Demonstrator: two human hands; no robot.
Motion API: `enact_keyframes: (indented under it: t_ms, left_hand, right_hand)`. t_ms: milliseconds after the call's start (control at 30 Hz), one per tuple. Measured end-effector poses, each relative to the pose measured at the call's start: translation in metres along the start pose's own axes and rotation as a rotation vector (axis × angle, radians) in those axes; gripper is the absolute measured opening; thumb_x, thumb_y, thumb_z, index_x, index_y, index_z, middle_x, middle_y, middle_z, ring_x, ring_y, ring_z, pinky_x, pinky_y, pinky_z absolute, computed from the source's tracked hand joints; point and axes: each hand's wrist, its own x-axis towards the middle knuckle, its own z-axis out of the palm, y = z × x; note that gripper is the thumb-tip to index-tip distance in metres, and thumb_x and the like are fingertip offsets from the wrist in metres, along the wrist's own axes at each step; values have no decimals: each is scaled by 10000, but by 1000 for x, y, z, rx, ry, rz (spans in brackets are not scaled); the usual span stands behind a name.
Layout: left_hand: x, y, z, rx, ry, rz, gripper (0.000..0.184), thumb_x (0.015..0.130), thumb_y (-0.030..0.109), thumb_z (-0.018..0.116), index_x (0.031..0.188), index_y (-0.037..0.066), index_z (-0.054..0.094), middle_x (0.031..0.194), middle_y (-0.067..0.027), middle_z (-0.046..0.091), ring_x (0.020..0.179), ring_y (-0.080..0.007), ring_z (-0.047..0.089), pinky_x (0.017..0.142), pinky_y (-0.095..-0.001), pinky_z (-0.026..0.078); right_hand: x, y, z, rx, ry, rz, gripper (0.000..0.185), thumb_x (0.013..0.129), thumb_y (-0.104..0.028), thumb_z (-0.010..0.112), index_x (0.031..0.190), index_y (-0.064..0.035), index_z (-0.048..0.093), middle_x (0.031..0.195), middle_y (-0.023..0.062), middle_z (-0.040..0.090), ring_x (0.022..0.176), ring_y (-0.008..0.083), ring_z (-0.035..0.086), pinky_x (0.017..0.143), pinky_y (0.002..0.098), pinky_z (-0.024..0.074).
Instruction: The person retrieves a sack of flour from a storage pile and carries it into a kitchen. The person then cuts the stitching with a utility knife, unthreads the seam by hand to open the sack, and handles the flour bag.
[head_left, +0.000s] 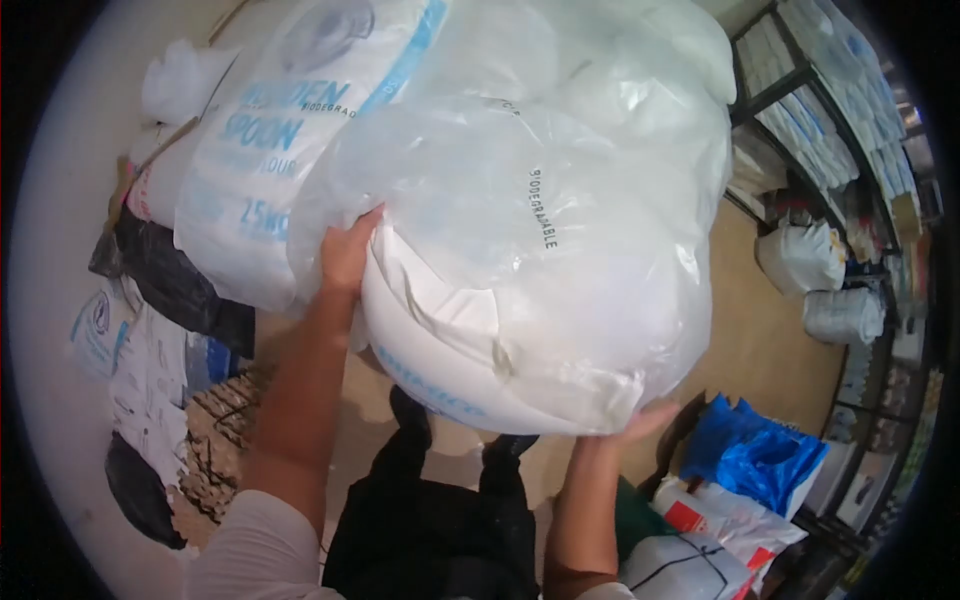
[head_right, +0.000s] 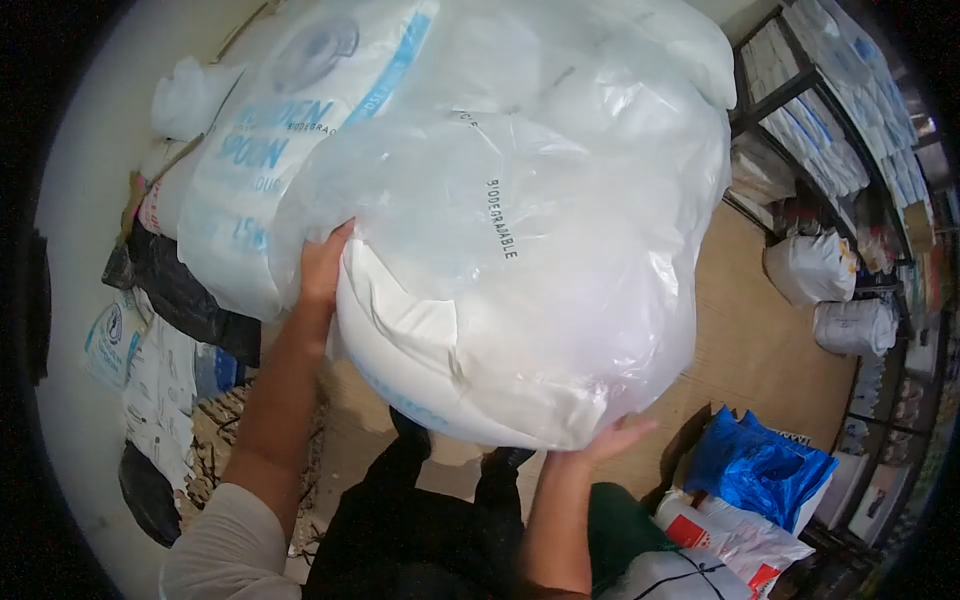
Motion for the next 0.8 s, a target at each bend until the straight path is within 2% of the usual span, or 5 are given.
enact_keyframes:
  t_ms: [133,333,433,633,800]
  left_hand:
    - [-18,-20,8,163,34,315,260,767,192,615,967,26,632,835,-76,624,704,-189,581,659,-318,464]
    - [-79,-176,-61,-36,78,-204,276,777,142,576,1003,-16,584,852,-78,605,715,-215,556,707,-320,455]
    - [-111,-225,-30,94,184,-273,343,770,169,568,1058,-16,564,894,-96,611,735,-235,558,731,-338,447]
    - [-184,-268,-94,40,45,-809,582,724,339,671,1109,-67,511,1034,-162,569,920,-254,537,812,-346,418]
    - [-212,-192,-137,453,-135,-749,696,691,384,719,1106,-120,477,1036,-181,558,912,-249,547,807,-338,424]
  right_hand:
    - [-52,9,-77,-169,3,545,604,859,-483,378,1270,-39,385,1276,145,429,1131,327,448,938,455,388]
    - [-58,62,-179,-393,140,1141,568,867,-457,437,1286,-77,383,1265,139,458,1122,325,473,922,469,407]
    - [-26,111,-277,77,71,1462,549,883,-472,402,1271,-83,403,1223,128,499,1083,281,514,867,437,461]
    - [-78,136,-344,-370,447,1439,570,883,-498,386,1215,-38,444,1186,122,526,1046,278,540,893,365,450]
    - [-127,146,-356,-696,-11,1236,519,890,-424,439,1207,-13,455,1125,122,562,987,236,570,824,334,479]
